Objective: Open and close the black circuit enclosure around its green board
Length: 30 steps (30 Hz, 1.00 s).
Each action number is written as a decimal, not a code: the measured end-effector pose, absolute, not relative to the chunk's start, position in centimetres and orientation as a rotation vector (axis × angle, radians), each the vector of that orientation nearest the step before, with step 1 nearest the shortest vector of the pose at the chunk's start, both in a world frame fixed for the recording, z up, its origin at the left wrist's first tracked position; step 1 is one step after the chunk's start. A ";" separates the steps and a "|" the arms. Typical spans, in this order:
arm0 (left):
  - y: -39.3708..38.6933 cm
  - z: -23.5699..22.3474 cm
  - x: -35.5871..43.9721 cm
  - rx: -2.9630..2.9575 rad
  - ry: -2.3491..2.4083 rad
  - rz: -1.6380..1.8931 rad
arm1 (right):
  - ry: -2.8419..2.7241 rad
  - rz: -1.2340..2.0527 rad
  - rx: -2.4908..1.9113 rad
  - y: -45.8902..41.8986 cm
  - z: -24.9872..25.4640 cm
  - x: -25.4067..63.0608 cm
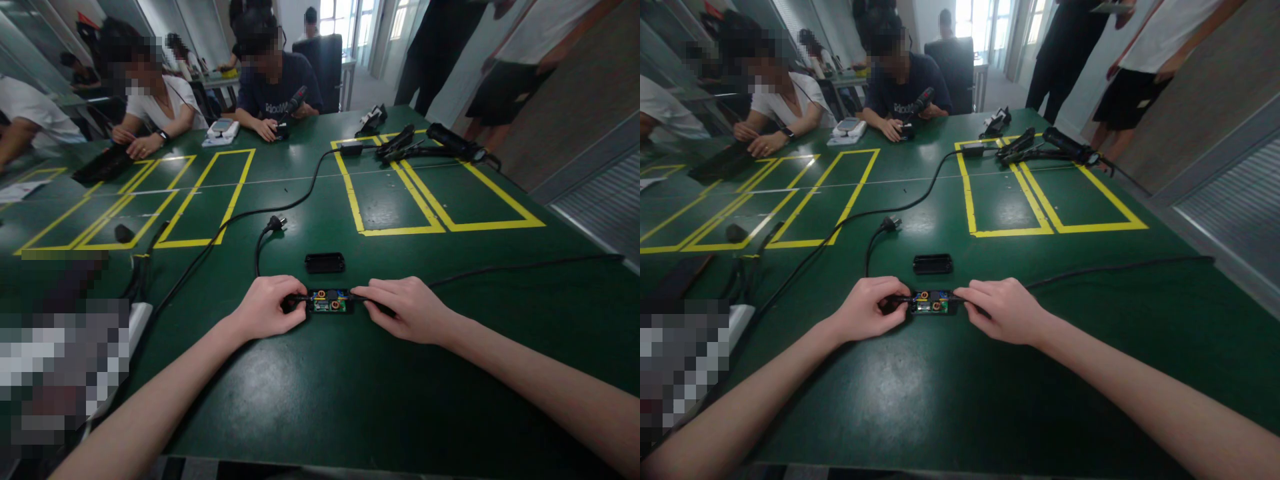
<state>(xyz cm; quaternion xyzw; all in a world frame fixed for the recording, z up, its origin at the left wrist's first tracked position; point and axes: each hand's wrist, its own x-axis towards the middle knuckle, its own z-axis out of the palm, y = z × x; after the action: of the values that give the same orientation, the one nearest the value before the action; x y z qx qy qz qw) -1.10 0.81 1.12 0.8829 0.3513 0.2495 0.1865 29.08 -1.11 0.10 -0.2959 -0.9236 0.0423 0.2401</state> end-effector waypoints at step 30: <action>1.2 1.2 -1.0 2.539 0.917 0.693 | -2.497 -0.052 -0.749 -0.8 0.2 29.1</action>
<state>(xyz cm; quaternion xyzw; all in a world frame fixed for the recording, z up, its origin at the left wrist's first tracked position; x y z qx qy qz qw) -0.97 1.16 1.19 0.8967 0.3239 0.2447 0.1765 29.12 -0.77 0.22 -0.2770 -0.9237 -0.0191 0.2638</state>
